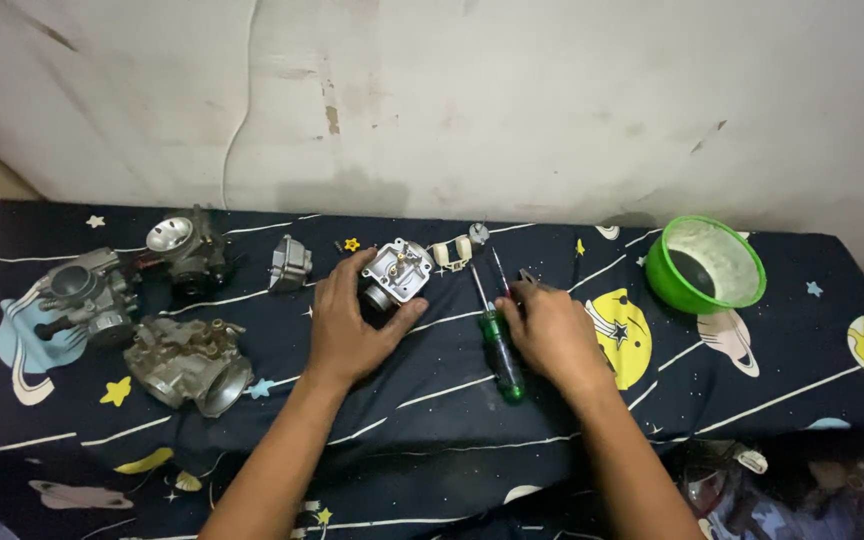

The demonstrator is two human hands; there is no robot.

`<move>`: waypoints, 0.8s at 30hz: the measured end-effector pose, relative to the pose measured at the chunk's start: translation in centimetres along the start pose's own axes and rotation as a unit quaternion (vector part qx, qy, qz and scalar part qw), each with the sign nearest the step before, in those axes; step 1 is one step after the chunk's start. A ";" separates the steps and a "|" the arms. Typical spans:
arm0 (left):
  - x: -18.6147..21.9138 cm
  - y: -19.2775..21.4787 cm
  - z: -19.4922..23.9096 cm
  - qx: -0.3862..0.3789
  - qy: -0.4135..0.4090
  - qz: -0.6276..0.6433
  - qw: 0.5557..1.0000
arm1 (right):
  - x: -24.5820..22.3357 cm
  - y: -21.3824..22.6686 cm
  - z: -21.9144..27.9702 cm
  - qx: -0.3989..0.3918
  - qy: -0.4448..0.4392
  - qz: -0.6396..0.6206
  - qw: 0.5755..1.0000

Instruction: Disassembling and reassembling a motorcycle carburetor using a screwdriver and pliers

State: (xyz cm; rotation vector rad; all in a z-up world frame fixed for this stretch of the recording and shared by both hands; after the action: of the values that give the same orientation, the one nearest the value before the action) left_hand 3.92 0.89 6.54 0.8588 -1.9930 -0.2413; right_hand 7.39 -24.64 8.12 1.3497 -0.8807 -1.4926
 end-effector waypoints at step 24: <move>-1.0 1.3 -1.0 0.053 -0.043 0.040 0.997 | -4.5 3.0 1.8 0.061 0.120 -0.072 0.988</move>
State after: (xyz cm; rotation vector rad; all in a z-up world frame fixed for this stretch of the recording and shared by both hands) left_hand 4.44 2.65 7.09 0.8453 -2.1308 -0.1287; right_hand 6.04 -21.53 12.70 1.6741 -0.7429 -1.3648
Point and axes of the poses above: each hand's wrist, its own z-axis away from the middle knuckle, its own y-axis out of the back of the hand, x = y × z, the point moved 6 cm from there along -z, towards the middle knuckle, and after that the axes turned 4 degrees about -z, right-handed, at the moved point
